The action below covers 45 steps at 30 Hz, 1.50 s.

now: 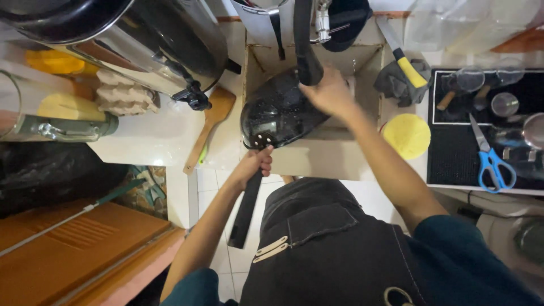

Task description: Washing and scrubbing kitchen items including a pan, wooden spoon, and spatula in a sink.

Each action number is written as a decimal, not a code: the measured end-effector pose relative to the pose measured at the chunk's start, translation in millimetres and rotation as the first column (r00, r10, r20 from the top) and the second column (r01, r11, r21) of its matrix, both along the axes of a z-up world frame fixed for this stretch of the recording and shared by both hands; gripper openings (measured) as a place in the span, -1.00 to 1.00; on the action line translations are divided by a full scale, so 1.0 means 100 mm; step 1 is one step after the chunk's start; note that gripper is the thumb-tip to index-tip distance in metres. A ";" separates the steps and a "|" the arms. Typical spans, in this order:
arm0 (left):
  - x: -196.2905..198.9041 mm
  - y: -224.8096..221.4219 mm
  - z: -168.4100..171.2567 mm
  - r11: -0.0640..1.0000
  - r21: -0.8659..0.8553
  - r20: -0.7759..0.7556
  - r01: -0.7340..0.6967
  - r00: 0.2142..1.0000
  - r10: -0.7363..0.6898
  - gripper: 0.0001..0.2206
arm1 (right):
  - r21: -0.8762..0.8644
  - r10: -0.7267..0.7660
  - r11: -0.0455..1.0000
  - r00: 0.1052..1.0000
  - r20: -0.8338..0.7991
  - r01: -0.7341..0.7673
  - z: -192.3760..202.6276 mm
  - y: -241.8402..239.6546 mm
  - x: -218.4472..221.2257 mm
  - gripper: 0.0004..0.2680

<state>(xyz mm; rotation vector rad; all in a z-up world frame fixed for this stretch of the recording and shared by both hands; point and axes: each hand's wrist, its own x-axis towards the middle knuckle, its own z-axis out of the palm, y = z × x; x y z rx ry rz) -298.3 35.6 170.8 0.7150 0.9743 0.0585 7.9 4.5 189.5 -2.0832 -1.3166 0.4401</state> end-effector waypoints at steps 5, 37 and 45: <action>-0.04 0.10 -0.08 0.999 -0.047 0.036 0.004 0.999 -0.003 -0.70 | 0.099 0.362 0.915 0.903 0.232 -0.392 0.36 -0.03 -0.36 -0.59; -0.19 -0.02 -0.05 0.984 -0.124 0.030 0.130 0.991 -0.128 -0.70 | 0.022 0.540 0.791 0.679 -0.497 -0.612 -1.58 0.33 1.01 -0.75; -0.12 0.10 -0.07 0.985 -0.153 0.088 0.084 0.994 -0.071 -0.73 | 0.222 0.565 0.767 0.798 0.210 -0.602 -0.05 -0.58 0.19 -0.63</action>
